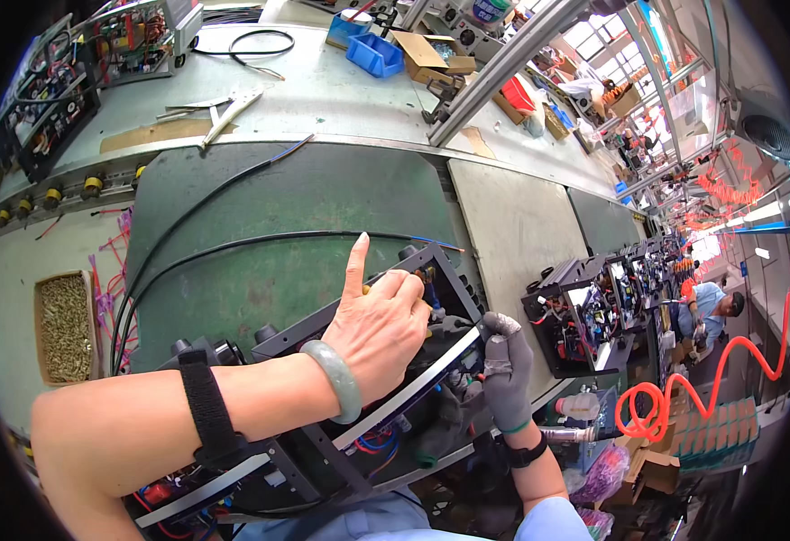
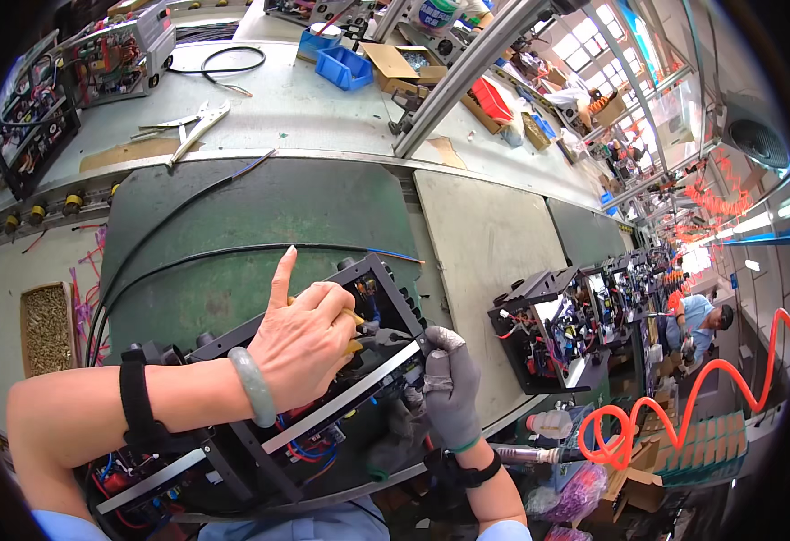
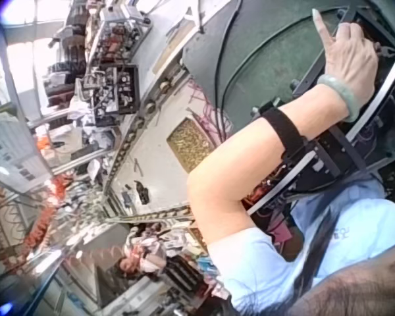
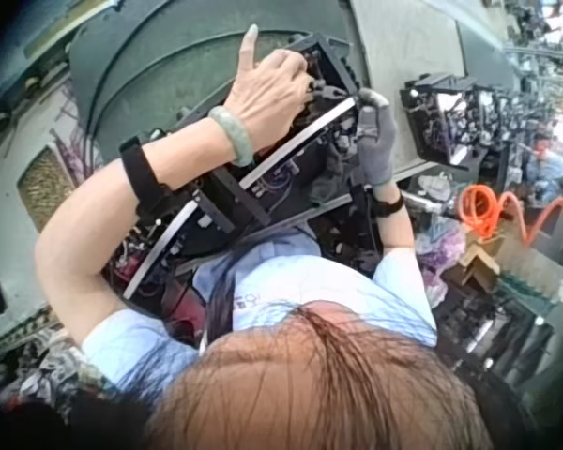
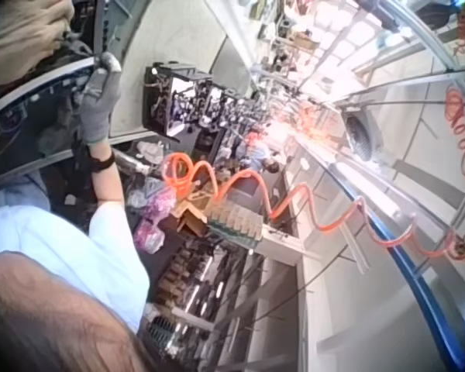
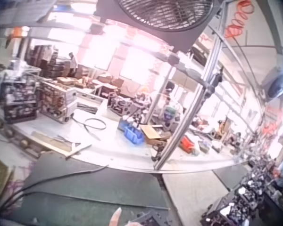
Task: Assembling and wiring internal components of electronic units on a production line.
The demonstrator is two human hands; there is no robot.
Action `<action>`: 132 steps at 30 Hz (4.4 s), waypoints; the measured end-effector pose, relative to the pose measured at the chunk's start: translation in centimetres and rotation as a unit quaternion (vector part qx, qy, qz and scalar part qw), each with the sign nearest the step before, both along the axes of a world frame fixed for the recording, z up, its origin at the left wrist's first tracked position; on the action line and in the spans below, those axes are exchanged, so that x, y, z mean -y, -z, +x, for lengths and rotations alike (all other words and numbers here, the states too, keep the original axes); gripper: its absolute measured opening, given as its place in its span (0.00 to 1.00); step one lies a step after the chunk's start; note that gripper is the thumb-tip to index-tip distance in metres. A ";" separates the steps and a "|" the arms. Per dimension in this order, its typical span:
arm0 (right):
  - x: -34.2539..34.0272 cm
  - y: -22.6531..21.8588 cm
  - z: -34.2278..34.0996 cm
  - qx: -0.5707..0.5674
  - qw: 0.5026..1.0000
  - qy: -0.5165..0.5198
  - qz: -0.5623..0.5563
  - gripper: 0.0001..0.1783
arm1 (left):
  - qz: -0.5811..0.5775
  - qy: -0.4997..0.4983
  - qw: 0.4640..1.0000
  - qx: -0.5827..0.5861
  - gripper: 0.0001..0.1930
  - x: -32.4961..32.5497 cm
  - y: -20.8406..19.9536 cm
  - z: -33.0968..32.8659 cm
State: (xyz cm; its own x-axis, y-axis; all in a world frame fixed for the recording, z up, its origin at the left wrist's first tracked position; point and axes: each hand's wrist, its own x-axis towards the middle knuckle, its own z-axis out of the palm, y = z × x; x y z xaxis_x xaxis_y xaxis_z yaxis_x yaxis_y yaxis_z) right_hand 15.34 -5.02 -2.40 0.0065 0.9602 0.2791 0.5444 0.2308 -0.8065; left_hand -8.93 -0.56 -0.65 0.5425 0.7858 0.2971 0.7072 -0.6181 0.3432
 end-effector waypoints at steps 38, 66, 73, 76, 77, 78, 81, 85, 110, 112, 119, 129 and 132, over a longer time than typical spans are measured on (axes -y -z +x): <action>0.4 1.0 0.0 0.123 0.990 0.051 0.043 0.18 | -0.043 0.065 0.991 0.111 0.14 -2.2 0.3 -0.5; 1.4 0.9 0.7 0.263 0.960 0.091 0.002 0.23 | -0.056 0.142 0.973 0.170 0.05 -6.2 1.0 -1.6; 1.6 1.0 0.9 0.221 0.970 0.103 -0.004 0.22 | -0.034 0.115 0.977 0.178 0.07 -5.7 1.4 -1.1; 1.7 1.0 1.1 0.198 0.973 0.119 -0.016 0.19 | -0.084 0.140 0.971 0.174 0.07 -5.8 1.1 -1.2; 1.7 1.1 1.1 0.191 0.973 0.125 -0.020 0.19 | -0.086 0.142 0.973 0.163 0.07 -5.8 1.0 -1.3; 1.7 1.2 1.1 0.176 0.975 0.136 -0.030 0.18 | -0.090 0.142 0.973 0.159 0.07 -5.8 0.9 -1.3; 1.7 1.6 0.9 0.124 0.975 0.176 -0.057 0.20 | -0.105 0.143 0.968 0.176 0.06 -5.8 0.8 -1.5; 1.5 1.9 0.6 0.096 0.977 0.177 -0.065 0.21 | -0.116 0.145 0.968 0.170 0.06 -5.6 0.8 -1.8; 1.5 2.7 1.1 0.162 0.980 0.118 0.013 0.20 | -0.105 0.184 0.964 0.158 0.11 -6.1 0.8 -2.1; 1.6 2.7 1.1 0.170 0.978 0.122 0.009 0.20 | -0.079 0.182 0.966 0.166 0.11 -5.9 1.2 -2.1; 2.0 2.4 1.3 0.197 0.970 0.141 0.002 0.19 | -0.074 0.189 0.963 0.179 0.08 -5.6 1.4 -1.9; 1.8 2.4 1.0 0.059 0.992 0.115 0.010 0.21 | -0.120 0.207 0.958 0.160 0.10 -5.0 0.9 -2.7; 1.6 2.6 0.9 0.063 0.992 0.109 0.016 0.21 | -0.148 0.219 0.953 0.146 0.11 -4.4 0.6 -2.9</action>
State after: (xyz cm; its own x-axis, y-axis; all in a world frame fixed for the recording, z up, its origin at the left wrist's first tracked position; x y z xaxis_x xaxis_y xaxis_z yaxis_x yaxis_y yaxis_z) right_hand 16.29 -6.65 -5.01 0.1755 0.9307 0.3209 0.6801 0.1210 -0.7231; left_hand -11.80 3.84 -1.29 0.7657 0.5763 0.2854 0.2520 -0.6772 0.6914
